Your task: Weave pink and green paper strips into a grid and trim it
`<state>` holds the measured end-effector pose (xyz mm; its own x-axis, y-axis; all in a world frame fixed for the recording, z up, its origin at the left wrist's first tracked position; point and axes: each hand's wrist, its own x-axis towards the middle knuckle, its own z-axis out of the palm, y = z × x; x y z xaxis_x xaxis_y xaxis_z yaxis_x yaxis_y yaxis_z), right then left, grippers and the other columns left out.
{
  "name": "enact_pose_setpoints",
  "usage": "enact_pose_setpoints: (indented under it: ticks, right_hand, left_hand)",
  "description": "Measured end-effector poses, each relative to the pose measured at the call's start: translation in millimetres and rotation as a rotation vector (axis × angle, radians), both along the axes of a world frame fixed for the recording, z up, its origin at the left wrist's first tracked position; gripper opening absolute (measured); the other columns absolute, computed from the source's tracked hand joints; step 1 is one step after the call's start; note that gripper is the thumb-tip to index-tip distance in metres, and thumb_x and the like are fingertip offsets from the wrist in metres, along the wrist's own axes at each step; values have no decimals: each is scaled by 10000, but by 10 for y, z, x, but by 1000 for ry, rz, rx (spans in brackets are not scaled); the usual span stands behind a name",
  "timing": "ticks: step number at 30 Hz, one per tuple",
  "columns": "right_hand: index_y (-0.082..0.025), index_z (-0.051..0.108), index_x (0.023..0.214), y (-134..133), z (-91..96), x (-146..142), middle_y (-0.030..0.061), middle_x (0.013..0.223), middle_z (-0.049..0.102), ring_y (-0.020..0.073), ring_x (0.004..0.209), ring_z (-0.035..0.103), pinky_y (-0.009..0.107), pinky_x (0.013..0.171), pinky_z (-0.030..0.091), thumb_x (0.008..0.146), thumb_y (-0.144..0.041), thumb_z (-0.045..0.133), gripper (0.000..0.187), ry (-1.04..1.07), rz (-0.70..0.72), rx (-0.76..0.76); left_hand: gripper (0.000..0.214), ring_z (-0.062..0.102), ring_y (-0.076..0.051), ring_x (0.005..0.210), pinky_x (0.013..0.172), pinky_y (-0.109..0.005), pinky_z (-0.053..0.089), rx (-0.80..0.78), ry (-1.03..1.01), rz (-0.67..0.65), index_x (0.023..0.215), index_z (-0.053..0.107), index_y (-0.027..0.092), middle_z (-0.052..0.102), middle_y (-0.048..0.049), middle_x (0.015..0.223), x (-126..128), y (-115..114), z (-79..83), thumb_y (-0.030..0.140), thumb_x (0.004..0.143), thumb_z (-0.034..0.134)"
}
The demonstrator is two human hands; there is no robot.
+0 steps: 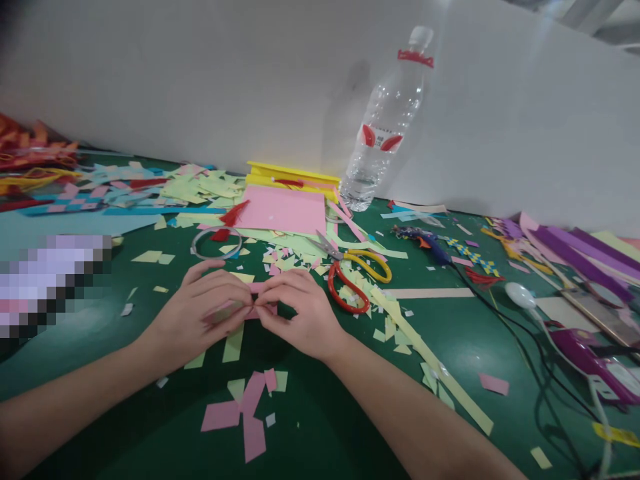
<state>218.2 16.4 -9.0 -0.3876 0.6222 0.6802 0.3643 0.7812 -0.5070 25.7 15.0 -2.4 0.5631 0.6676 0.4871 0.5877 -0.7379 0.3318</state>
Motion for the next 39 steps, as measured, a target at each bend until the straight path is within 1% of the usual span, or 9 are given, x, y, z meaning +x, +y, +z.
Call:
enact_pose_setpoints:
  ticks: [4, 7, 11, 15, 19, 23, 27, 33, 39]
  right_hand:
    - [-216, 613, 827, -6, 5, 5, 25, 857, 678, 157, 832, 632, 381, 854, 465, 832, -171, 576, 58, -61, -15, 68]
    - [-206, 592, 855, -9, 29, 22, 37, 882, 664, 155, 852, 617, 382, 884, 444, 857, -155, 540, 73, -96, -58, 87]
    - [-196, 550, 835, 41, 46, 82, 60, 893, 630, 179, 919, 582, 363, 846, 459, 871, -160, 508, 67, -93, -179, 23]
    - [-213, 506, 862, 128, 16, 158, 47, 905, 632, 187, 898, 582, 416, 897, 435, 886, -165, 470, 64, -240, -223, -58]
    - [-216, 485, 888, 158, 2, 192, 33, 901, 652, 179, 898, 605, 493, 1040, 316, 902, -164, 437, 72, -391, -222, -30]
    - [-223, 492, 912, 136, 27, 184, 44, 948, 660, 182, 946, 610, 501, 1036, 342, 909, -170, 418, 92, -468, -171, 18]
    - [-218, 502, 932, 109, 45, 168, 49, 932, 666, 180, 954, 617, 500, 1033, 355, 911, -173, 405, 109, -486, -130, 71]
    - [-184, 514, 880, 58, 61, 135, 58, 817, 676, 167, 788, 633, 494, 1005, 390, 896, -161, 412, 106, -482, -153, 193]
    - [-197, 529, 839, 33, 73, 126, 34, 745, 665, 158, 686, 617, 518, 1005, 382, 872, -148, 418, 126, -471, -179, 246]
  left_hand:
    - [124, 616, -144, 859, 1047, -422, 272, -12, -25, 5, 824, 576, 218, 673, 23, 844, -2, 11, -23, 250, 897, 481]
    - [166, 622, -163, 891, 1007, -415, 331, -70, -62, 2, 903, 611, 228, 691, 9, 903, -21, 26, -15, 298, 909, 460]
    - [275, 635, -187, 868, 838, -358, 478, -160, -142, 147, 1103, 579, 195, 696, -28, 896, -81, 81, 27, 319, 912, 424]
    - [311, 629, -232, 905, 836, -426, 468, -51, -10, 237, 1162, 539, 176, 690, -53, 918, -146, 161, 6, 293, 896, 430]
    - [271, 621, -233, 933, 840, -419, 470, 74, 165, 167, 1025, 614, 172, 692, -74, 974, -163, 151, -55, 276, 921, 386]
    - [323, 610, -235, 968, 814, -391, 506, 80, 253, 99, 1049, 610, 126, 677, -108, 1025, -131, 73, -67, 253, 941, 333]
    - [345, 610, -244, 955, 805, -402, 518, 75, 274, 84, 1030, 614, 117, 675, -120, 1007, -104, 41, -55, 223, 939, 298]
    - [290, 583, -235, 977, 815, -388, 517, -12, 256, 77, 1062, 592, 134, 653, -105, 1045, -94, 30, -86, 194, 913, 351]
    - [276, 567, -218, 1022, 824, -356, 516, -84, 190, 1, 1073, 589, 171, 640, -84, 1079, -66, -2, -107, 176, 907, 368]
